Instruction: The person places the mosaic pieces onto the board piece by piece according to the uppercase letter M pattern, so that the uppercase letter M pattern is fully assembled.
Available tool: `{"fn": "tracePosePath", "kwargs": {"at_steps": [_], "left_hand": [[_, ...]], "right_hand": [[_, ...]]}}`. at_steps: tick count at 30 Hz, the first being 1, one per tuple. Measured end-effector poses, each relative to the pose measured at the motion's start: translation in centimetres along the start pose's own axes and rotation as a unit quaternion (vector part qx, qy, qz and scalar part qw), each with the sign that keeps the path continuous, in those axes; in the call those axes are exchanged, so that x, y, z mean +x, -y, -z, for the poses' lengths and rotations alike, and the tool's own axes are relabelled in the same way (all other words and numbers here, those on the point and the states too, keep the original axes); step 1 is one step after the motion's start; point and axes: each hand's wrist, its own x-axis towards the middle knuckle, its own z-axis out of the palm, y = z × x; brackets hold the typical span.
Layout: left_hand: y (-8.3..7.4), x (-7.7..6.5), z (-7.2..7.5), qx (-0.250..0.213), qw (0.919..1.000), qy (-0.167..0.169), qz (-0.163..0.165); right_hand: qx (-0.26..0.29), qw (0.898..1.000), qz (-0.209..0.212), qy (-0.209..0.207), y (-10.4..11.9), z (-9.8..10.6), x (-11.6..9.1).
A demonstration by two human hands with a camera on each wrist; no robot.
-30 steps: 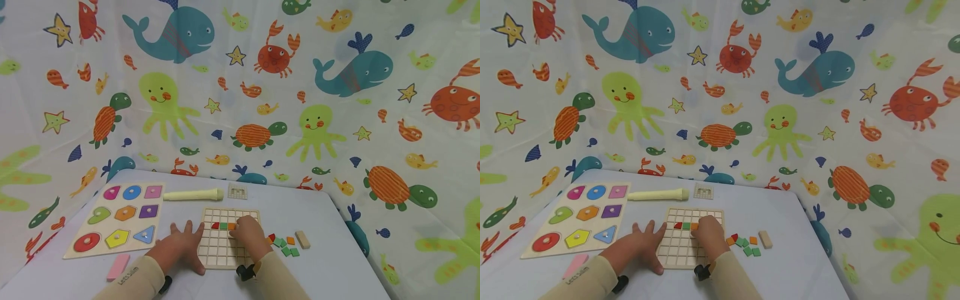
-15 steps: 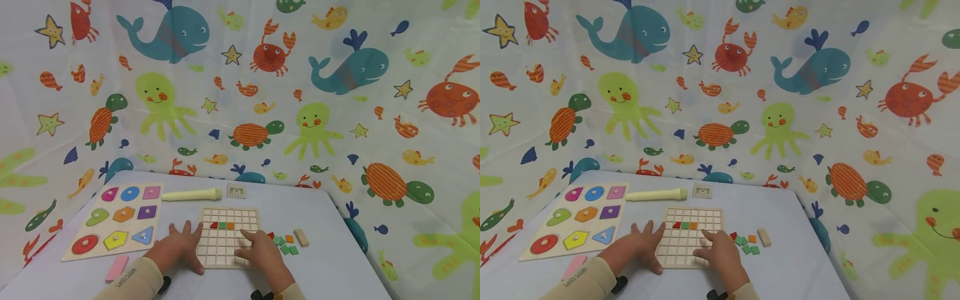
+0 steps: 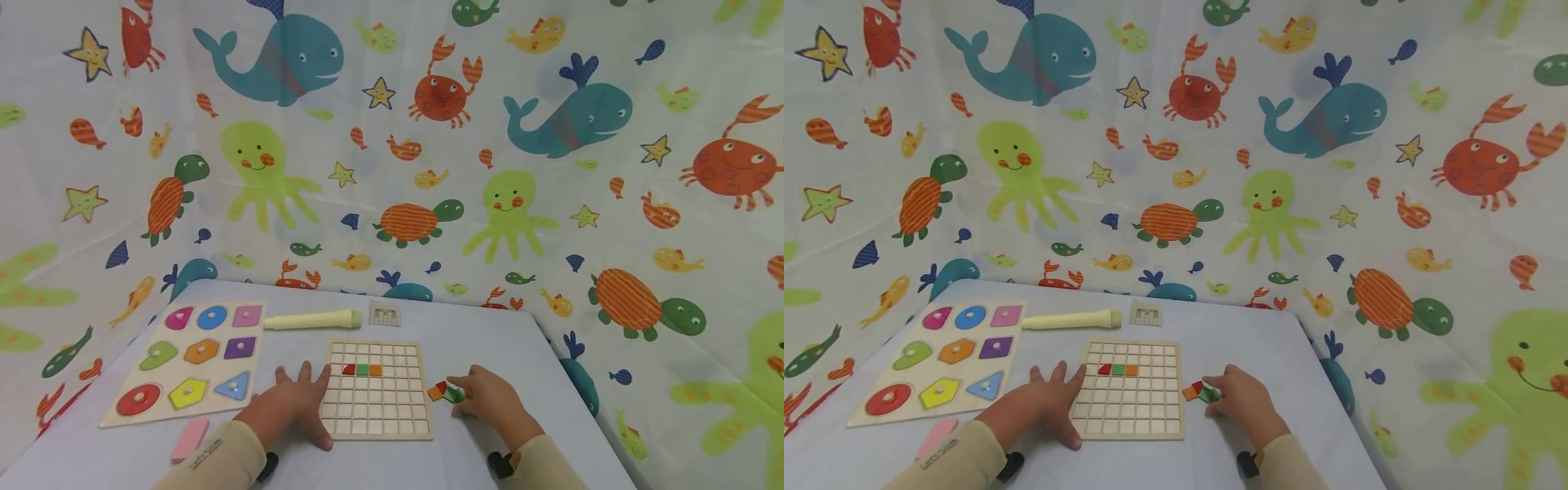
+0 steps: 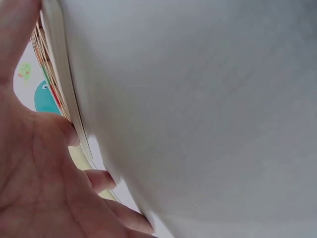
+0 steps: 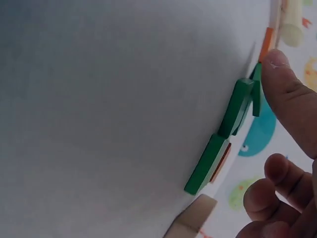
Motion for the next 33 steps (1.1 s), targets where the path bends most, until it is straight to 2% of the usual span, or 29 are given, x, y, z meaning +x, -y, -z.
{"fn": "tracePosePath", "kwargs": {"at_steps": [7, 13, 24, 26, 29, 33], "left_hand": [[0.1, 0.0, -0.2, -0.008, 1.0000, 0.003, 0.005], [0.1, -0.2, -0.3, -0.008, 1.0000, -0.003, 0.002], [-0.3, -0.6, 0.2, -0.009, 0.9999, -0.004, 0.004], [-0.3, -0.5, 0.1, -0.010, 0.9999, -0.002, 0.004], [-0.2, -0.3, 0.1, -0.010, 0.9999, -0.001, 0.006], [-0.2, 0.0, 0.1, -0.008, 0.9999, -0.001, 0.007]], "right_hand": [[-0.057, 0.998, 0.019, 0.020, 0.5, 0.0, 1.4], [-0.070, 0.997, 0.017, 0.019, 0.8, -0.3, 1.7], [-0.019, 1.000, -0.010, 0.007, 1.3, 0.0, 1.6], [-0.015, 1.000, -0.008, -0.011, 1.3, -0.1, 1.6], [0.005, 0.998, -0.008, -0.062, 1.5, -0.2, 1.5], [0.052, 0.990, -0.022, -0.132, 2.4, -0.3, 1.7]]}}
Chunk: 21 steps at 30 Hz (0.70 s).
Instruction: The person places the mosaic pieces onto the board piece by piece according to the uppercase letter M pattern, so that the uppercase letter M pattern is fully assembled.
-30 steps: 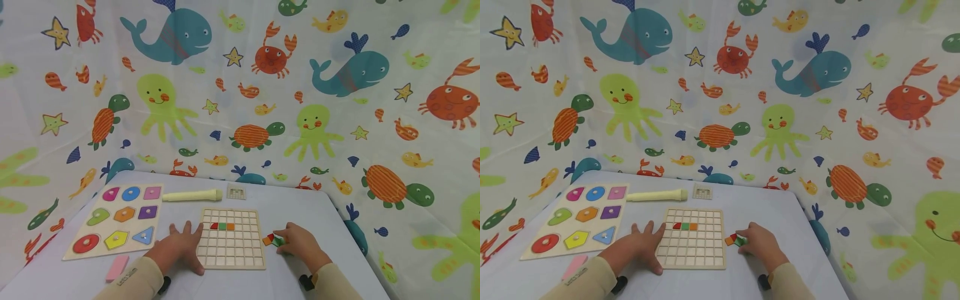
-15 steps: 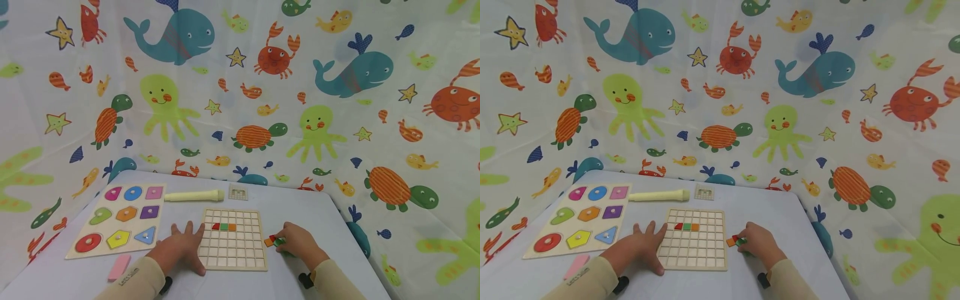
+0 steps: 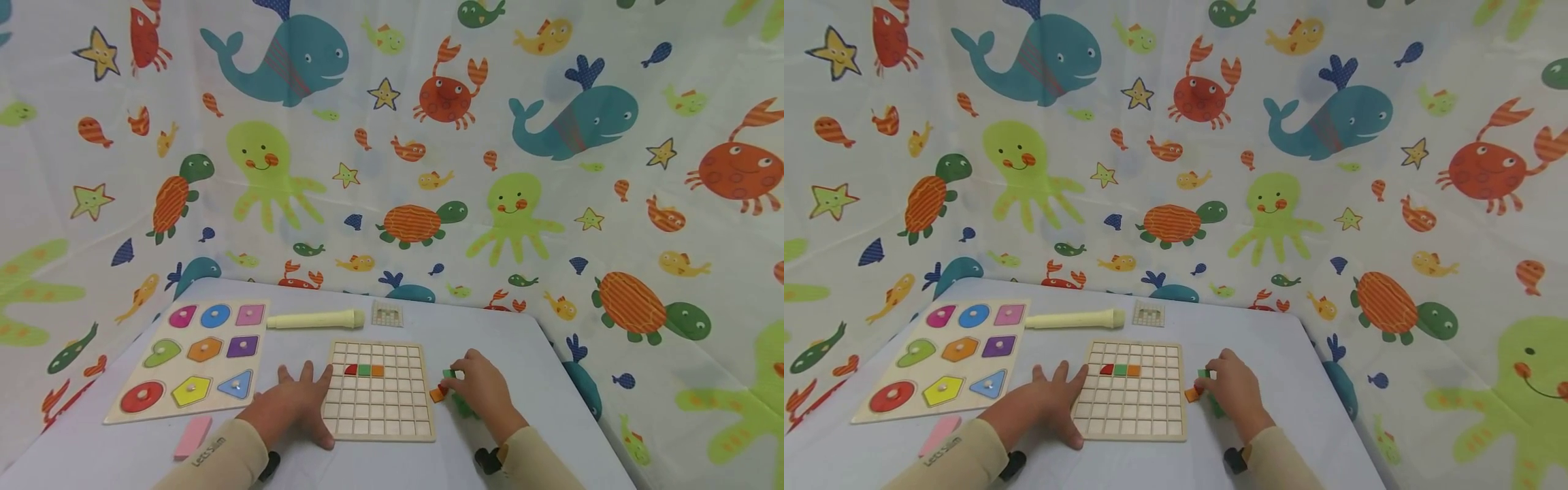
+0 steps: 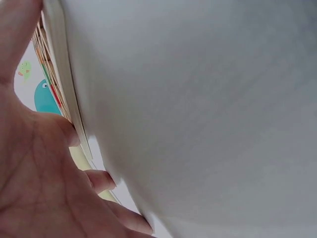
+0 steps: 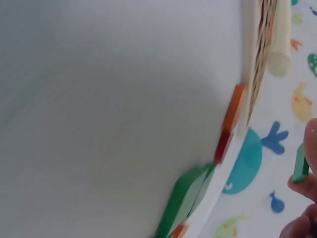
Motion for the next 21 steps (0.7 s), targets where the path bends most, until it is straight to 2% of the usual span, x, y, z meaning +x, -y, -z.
{"fn": "tracePosePath", "kwargs": {"at_steps": [4, 8, 15, 21], "left_hand": [[0.1, 0.1, 0.0, -0.001, 1.0000, 0.000, -0.001], [0.3, 0.0, 0.0, -0.001, 1.0000, -0.001, -0.003], [0.2, -0.1, -0.1, 0.008, 1.0000, -0.005, -0.003], [0.3, -0.2, -0.1, 0.002, 1.0000, -0.006, -0.005]], "right_hand": [[0.026, 0.999, 0.001, -0.026, 1.6, -0.4, 0.3], [0.042, 0.999, 0.014, -0.024, 3.4, -1.0, 0.7], [0.059, 0.998, 0.022, 0.003, 6.3, -2.4, 1.5], [0.043, 0.998, 0.018, 0.039, 8.7, -2.9, 2.6]]}}
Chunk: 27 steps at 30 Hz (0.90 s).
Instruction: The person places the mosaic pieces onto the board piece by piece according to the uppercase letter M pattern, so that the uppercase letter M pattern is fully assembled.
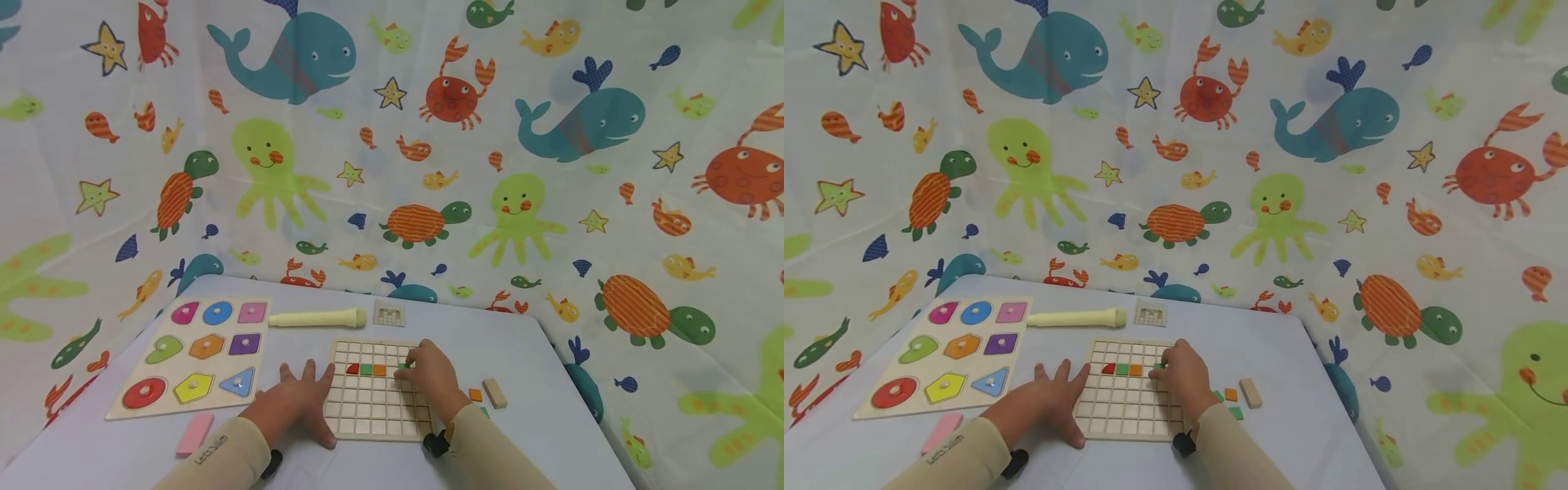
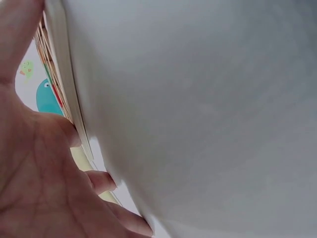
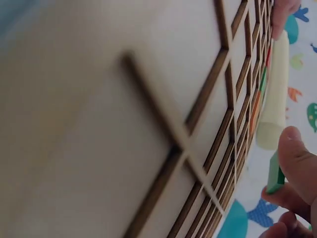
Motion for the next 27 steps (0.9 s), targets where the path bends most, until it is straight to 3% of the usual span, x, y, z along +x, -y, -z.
{"fn": "tracePosePath", "kwargs": {"at_steps": [7, 16, 23, 27], "left_hand": [[0.3, 0.2, -0.2, -0.005, 1.0000, -0.001, -0.003], [0.1, 0.0, -0.1, -0.002, 1.0000, -0.003, 0.002], [0.1, 0.0, -0.1, -0.003, 1.0000, -0.004, 0.000], [0.2, 0.1, -0.2, -0.004, 1.0000, -0.004, -0.001]], "right_hand": [[-0.008, 0.999, -0.005, 0.041, 0.8, -0.7, 1.4], [-0.009, 0.998, 0.008, 0.059, 1.1, -1.6, 2.5], [-0.020, 0.996, 0.038, 0.081, 2.0, -0.8, 2.5], [-0.057, 0.993, 0.050, 0.089, 2.6, -0.3, 2.5]]}}
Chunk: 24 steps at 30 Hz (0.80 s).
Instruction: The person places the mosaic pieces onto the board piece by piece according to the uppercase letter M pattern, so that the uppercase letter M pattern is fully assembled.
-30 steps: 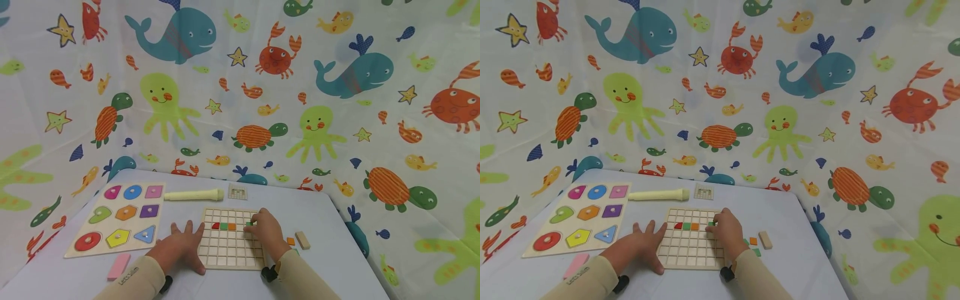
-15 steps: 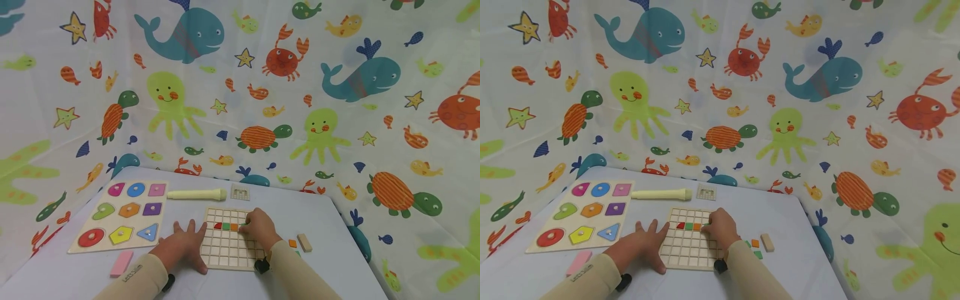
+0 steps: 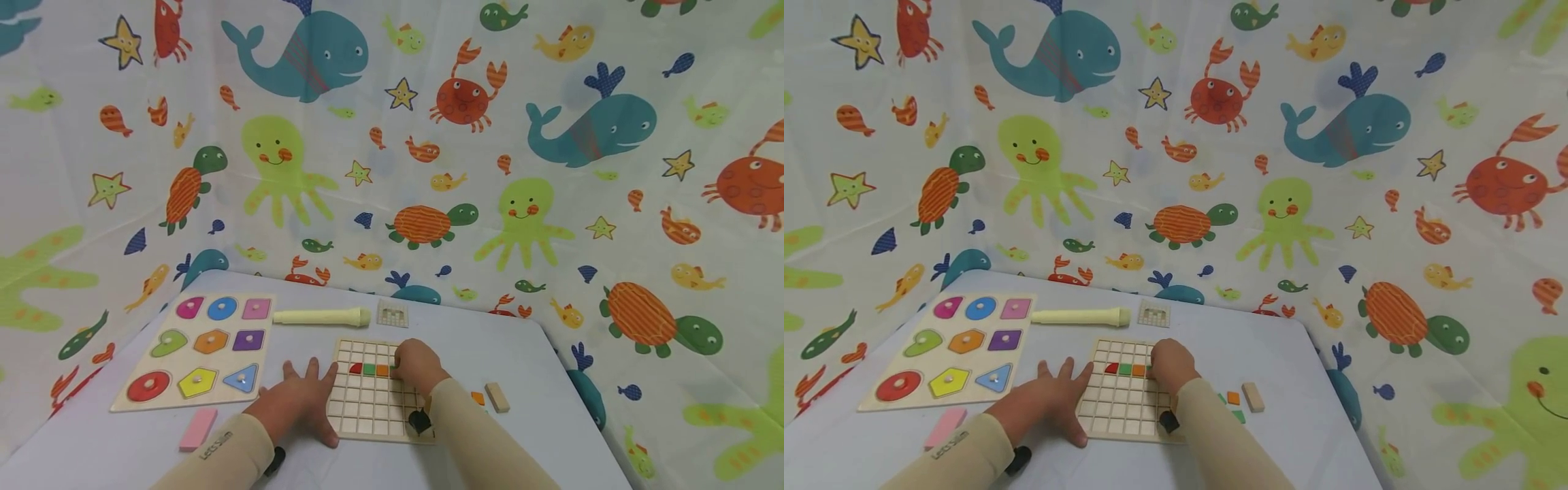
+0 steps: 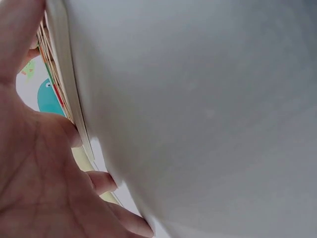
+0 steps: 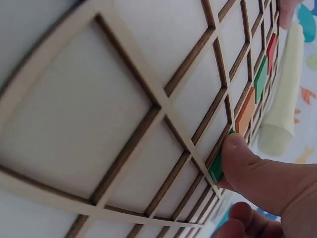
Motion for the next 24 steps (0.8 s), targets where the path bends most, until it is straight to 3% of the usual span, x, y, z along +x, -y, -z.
{"fn": "tracePosePath", "kwargs": {"at_steps": [9, 24], "left_hand": [[0.3, 0.4, -0.1, -0.006, 0.9999, 0.007, -0.002], [-0.1, 0.0, 0.0, 0.001, 1.0000, 0.007, 0.001]], "right_hand": [[-0.112, 0.993, 0.002, 0.023, 1.1, -0.3, 0.1], [-0.012, 0.999, -0.028, 0.019, 0.5, -0.9, -0.5]]}}
